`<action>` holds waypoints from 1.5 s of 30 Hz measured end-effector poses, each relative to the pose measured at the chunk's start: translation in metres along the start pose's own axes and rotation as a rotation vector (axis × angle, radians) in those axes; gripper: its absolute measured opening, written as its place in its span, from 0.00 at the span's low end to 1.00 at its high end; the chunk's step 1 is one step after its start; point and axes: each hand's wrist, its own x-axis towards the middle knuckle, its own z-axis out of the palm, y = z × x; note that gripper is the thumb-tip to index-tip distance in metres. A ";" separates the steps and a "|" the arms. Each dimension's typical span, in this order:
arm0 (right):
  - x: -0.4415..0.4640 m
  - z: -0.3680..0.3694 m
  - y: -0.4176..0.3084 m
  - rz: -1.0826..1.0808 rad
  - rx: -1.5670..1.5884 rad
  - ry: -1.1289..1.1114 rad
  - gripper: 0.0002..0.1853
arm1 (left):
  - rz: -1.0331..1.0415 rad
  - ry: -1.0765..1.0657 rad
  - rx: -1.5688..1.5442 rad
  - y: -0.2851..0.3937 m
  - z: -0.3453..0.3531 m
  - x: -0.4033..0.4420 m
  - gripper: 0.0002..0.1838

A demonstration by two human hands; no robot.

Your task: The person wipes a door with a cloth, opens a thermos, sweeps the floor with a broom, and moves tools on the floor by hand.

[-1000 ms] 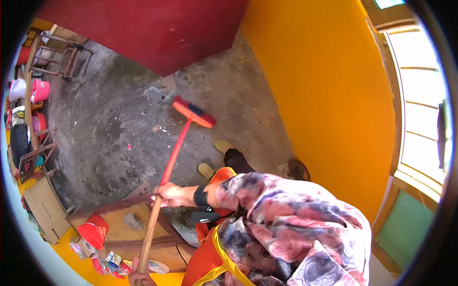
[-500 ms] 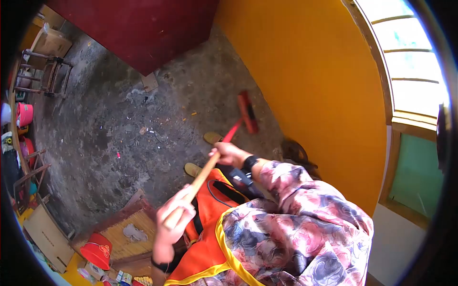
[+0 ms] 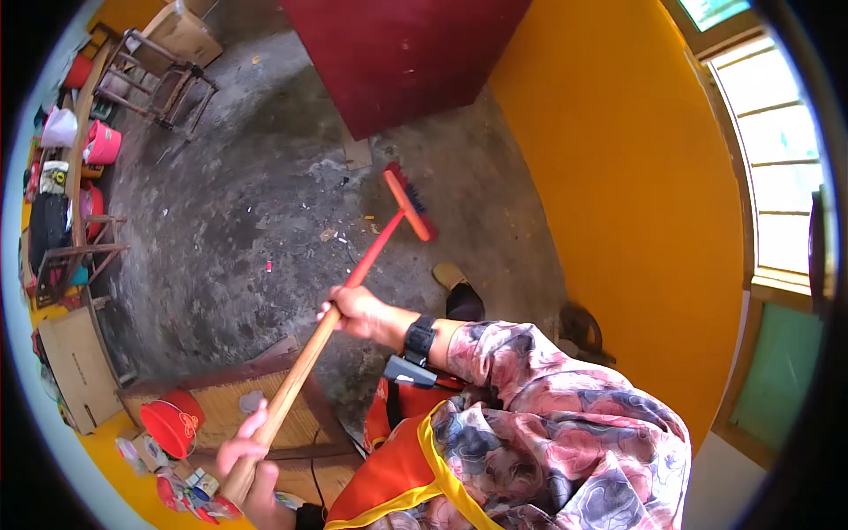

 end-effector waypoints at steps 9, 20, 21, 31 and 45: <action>0.137 0.006 -0.012 -0.035 -0.418 0.138 0.04 | -0.304 0.414 -0.262 -0.092 0.041 -0.005 0.06; 0.040 0.045 0.079 0.086 -0.182 0.017 0.05 | -0.318 0.405 -0.432 -0.043 -0.064 -0.098 0.06; 0.032 0.038 0.076 0.047 -0.153 0.038 0.05 | -0.042 0.560 -0.314 -0.030 -0.041 -0.060 0.06; 0.121 0.059 0.079 0.072 0.233 -0.089 0.03 | -0.052 0.383 -0.252 -0.050 -0.055 0.041 0.05; 0.049 0.086 0.085 0.140 0.169 -0.238 0.03 | 0.099 0.400 -0.192 -0.014 -0.082 -0.019 0.07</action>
